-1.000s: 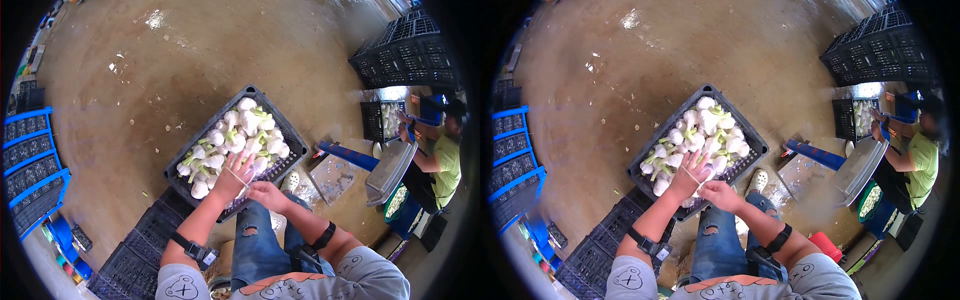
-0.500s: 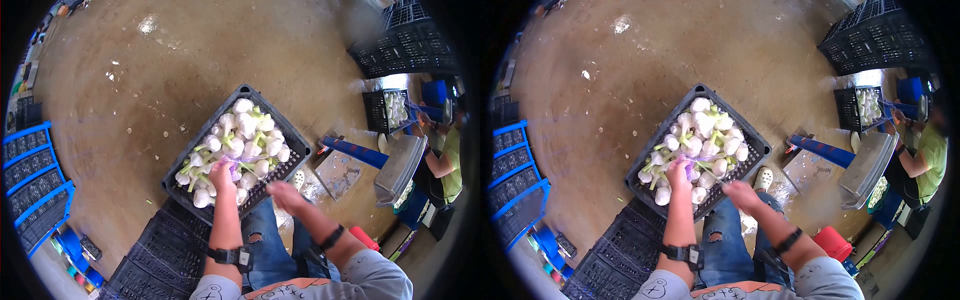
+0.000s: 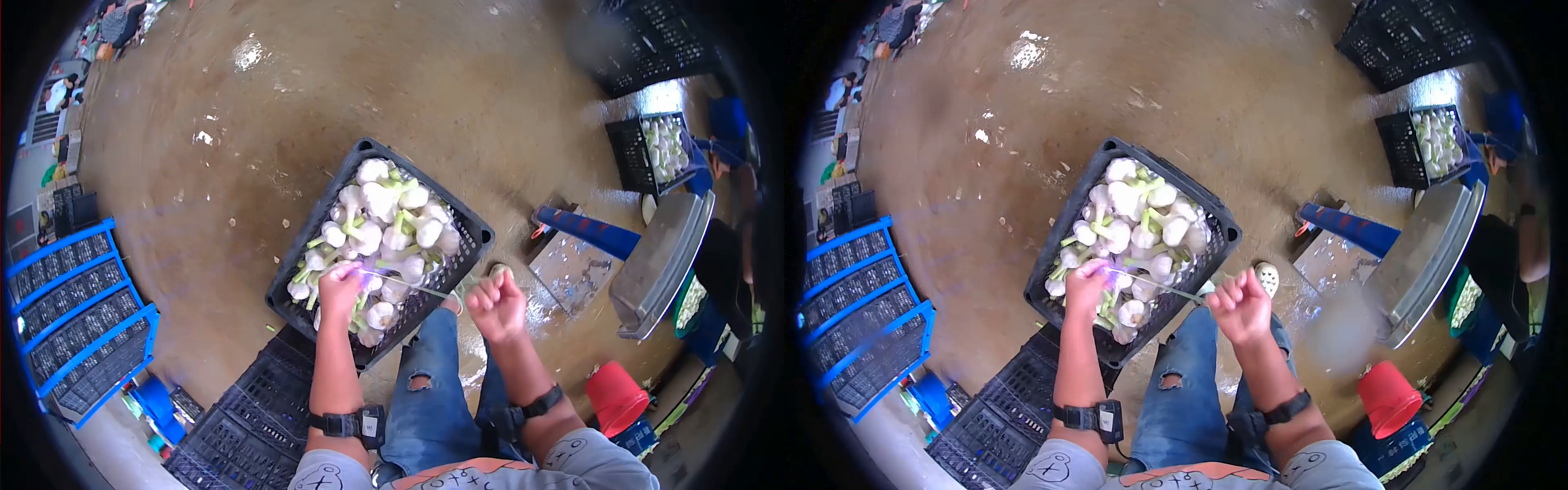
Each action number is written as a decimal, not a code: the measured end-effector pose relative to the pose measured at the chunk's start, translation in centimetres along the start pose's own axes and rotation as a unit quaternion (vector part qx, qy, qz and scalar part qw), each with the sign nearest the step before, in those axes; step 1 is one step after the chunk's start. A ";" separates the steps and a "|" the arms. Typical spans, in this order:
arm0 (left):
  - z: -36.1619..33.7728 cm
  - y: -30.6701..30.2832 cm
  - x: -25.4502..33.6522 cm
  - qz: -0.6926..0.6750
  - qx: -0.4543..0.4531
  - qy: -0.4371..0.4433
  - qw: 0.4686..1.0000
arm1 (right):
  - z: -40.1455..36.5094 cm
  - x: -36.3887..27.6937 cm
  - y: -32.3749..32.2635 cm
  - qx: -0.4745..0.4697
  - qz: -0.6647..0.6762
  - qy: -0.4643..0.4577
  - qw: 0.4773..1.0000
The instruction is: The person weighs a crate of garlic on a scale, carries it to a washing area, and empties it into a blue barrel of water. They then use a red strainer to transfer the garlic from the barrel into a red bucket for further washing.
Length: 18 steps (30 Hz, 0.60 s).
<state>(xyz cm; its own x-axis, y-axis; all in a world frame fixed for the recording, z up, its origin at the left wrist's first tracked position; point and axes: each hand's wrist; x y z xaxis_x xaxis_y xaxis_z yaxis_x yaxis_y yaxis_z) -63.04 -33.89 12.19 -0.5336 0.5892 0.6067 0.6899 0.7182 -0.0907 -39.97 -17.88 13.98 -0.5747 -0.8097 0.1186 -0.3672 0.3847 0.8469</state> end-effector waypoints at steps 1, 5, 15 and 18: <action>0.6 0.1 -0.4 -0.031 0.051 0.005 0.998 | -2.4 -1.3 -2.2 0.003 0.006 -0.005 1.000; 2.1 2.9 -2.7 0.040 0.098 0.067 0.992 | -6.0 -4.7 -5.5 0.056 -0.044 0.062 0.996; -5.7 10.4 -4.6 -0.484 0.064 -0.154 0.859 | -7.7 -1.9 1.0 -0.008 -0.076 0.166 0.983; -5.1 9.5 -3.8 -0.634 -0.211 -0.180 0.722 | -7.3 -0.3 -0.8 0.048 -0.018 0.207 0.977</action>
<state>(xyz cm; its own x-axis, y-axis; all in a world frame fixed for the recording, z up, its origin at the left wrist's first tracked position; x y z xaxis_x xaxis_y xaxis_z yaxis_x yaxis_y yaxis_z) -51.97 -31.16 13.05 -0.9071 -0.3307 -0.2604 -0.4178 0.6324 0.6524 -34.16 -21.24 17.08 -0.2213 -0.9261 0.3055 -0.4601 0.3754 0.8046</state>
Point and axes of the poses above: each hand's wrist, its own z-axis towards the middle knuckle, its own y-axis out of the palm, x = y × z, and after that the axes turned 11 degrees about -x, right-handed
